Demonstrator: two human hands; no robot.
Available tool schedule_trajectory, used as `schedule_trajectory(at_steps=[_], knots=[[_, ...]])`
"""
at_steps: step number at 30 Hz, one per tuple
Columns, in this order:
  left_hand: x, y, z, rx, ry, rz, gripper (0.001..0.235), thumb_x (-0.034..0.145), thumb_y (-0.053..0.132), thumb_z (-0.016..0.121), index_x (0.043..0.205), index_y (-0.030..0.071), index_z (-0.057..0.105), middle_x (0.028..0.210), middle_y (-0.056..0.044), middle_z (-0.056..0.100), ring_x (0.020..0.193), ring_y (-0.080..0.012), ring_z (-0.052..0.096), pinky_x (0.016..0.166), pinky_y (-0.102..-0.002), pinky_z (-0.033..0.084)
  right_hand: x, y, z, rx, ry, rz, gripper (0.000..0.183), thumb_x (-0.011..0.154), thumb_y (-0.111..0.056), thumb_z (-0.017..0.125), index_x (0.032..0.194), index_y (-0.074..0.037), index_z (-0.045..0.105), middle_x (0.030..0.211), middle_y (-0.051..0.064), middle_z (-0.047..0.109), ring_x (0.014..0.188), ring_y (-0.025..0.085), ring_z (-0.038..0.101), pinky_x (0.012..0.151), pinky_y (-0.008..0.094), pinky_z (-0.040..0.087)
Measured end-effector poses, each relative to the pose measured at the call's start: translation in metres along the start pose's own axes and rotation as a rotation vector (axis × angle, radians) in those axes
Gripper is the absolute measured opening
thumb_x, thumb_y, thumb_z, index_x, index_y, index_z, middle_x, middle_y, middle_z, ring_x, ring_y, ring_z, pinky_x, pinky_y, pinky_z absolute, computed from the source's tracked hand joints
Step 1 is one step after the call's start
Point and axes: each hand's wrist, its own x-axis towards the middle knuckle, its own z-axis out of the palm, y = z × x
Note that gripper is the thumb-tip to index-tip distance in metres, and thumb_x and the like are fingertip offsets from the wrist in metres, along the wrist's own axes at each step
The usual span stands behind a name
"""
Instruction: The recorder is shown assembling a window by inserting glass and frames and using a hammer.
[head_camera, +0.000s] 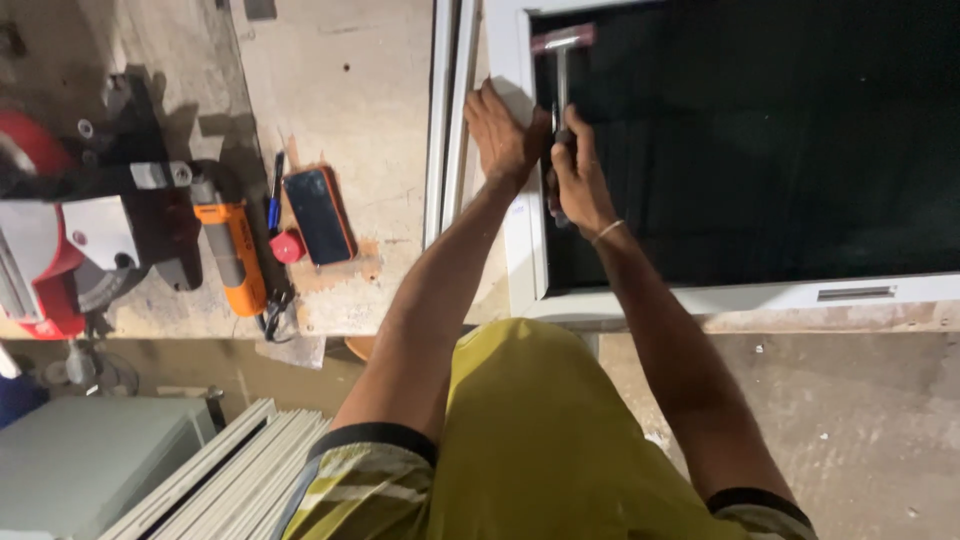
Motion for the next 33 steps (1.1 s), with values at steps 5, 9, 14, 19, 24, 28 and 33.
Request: schedule_trajectory(at_steps=[5, 9, 14, 19, 24, 28, 33], knots=[[0.002, -0.01, 0.012, -0.008, 0.092, 0.073, 0.09, 0.077, 0.033, 0.079, 0.144, -0.005, 0.033, 0.127, -0.021, 0.042, 0.121, -0.0404, 0.042, 0.106, -0.056, 0.041, 0.023, -0.042, -0.014, 0.378, -0.194, 0.404, 0.058, 0.114, -0.029, 0.05, 0.168, -0.024, 0.03, 0.09, 0.009, 0.053, 0.062, 0.012, 0.054, 0.045, 0.028, 0.05], [-0.003, -0.004, 0.002, -0.018, 0.056, 0.031, 0.091, 0.076, 0.031, 0.079, 0.144, -0.006, 0.033, 0.126, -0.022, 0.042, 0.12, -0.0405, 0.043, 0.105, -0.056, 0.041, 0.004, -0.027, 0.011, -0.038, 0.03, -0.037, 0.054, 0.119, -0.029, 0.044, 0.168, -0.023, 0.021, 0.1, 0.015, 0.058, 0.078, 0.021, 0.062, 0.058, 0.03, 0.055], [-0.002, -0.009, 0.01, -0.038, 0.107, 0.055, 0.09, 0.076, 0.033, 0.08, 0.143, -0.006, 0.035, 0.128, -0.022, 0.043, 0.123, -0.0413, 0.043, 0.107, -0.056, 0.041, 0.017, -0.056, 0.005, 0.342, -0.155, 0.376, 0.056, 0.112, -0.026, 0.044, 0.164, -0.02, 0.025, 0.072, 0.003, 0.05, 0.05, 0.008, 0.049, 0.037, 0.025, 0.046], [0.0, -0.005, 0.006, -0.033, 0.062, 0.019, 0.09, 0.075, 0.032, 0.079, 0.144, -0.005, 0.034, 0.127, -0.021, 0.043, 0.122, -0.0405, 0.044, 0.106, -0.055, 0.042, 0.007, -0.048, 0.002, 0.247, -0.209, 0.337, 0.057, 0.114, -0.024, 0.046, 0.166, -0.018, 0.025, 0.085, 0.001, 0.054, 0.061, 0.006, 0.055, 0.044, 0.022, 0.05], [-0.003, -0.016, 0.008, -0.063, 0.099, 0.057, 0.089, 0.077, 0.032, 0.079, 0.144, -0.006, 0.035, 0.128, -0.023, 0.043, 0.122, -0.0429, 0.043, 0.105, -0.057, 0.042, 0.001, -0.036, 0.023, 0.368, -0.08, 0.312, 0.055, 0.114, -0.026, 0.048, 0.163, -0.014, 0.026, 0.089, 0.002, 0.056, 0.061, 0.007, 0.057, 0.044, 0.022, 0.05], [-0.001, -0.015, 0.01, -0.059, 0.111, 0.103, 0.086, 0.077, 0.03, 0.079, 0.143, -0.005, 0.036, 0.126, -0.023, 0.044, 0.12, -0.0423, 0.045, 0.105, -0.057, 0.041, 0.0, -0.043, 0.015, 0.328, -0.188, 0.354, 0.061, 0.111, -0.029, 0.05, 0.166, -0.015, 0.024, 0.086, 0.005, 0.058, 0.059, 0.008, 0.057, 0.044, 0.022, 0.049], [-0.002, -0.023, 0.01, -0.07, 0.134, 0.129, 0.087, 0.079, 0.029, 0.08, 0.144, -0.006, 0.035, 0.126, -0.022, 0.044, 0.119, -0.0421, 0.045, 0.106, -0.057, 0.041, -0.005, -0.022, 0.024, -0.043, -0.003, -0.129, 0.058, 0.119, -0.029, 0.047, 0.168, -0.017, 0.017, 0.111, 0.014, 0.058, 0.085, 0.017, 0.064, 0.061, 0.026, 0.058]])
